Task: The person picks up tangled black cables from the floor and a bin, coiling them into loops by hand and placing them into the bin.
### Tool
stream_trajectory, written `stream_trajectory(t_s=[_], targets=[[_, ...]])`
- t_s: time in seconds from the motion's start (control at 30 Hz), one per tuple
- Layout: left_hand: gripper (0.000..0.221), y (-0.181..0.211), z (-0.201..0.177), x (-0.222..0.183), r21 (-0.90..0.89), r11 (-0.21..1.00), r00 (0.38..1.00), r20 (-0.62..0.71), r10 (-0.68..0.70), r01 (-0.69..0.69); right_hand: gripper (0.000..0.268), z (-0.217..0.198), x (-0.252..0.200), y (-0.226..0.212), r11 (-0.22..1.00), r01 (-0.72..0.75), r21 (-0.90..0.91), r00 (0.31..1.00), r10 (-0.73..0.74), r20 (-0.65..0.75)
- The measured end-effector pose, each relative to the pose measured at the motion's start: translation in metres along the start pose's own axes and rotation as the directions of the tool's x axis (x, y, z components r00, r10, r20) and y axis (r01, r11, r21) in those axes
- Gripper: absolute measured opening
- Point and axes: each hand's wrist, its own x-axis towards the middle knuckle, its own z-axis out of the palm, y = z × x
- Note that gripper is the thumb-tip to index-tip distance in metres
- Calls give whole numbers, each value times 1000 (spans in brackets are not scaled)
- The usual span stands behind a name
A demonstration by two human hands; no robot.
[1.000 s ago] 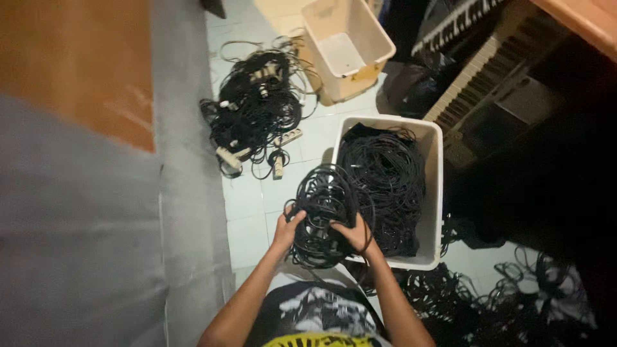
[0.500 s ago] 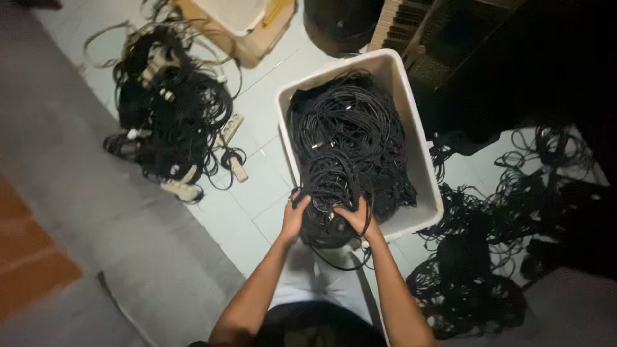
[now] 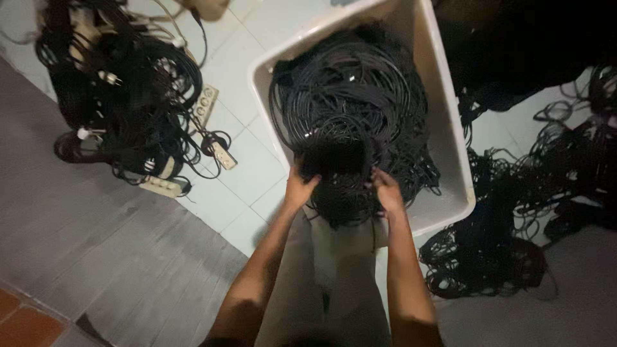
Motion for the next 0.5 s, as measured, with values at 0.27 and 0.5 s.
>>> stream_trajectory(t_s=[0.27,0.5], targets=[[85,39,4,10,217,961,985,22,171,-172,66,43,-44,-110,738,538,-408,713,-656,-246],[62,-14,17,26,146,972,964,220,151,-186,118,66,-34,-225,237,475,-847,820,-469,329]])
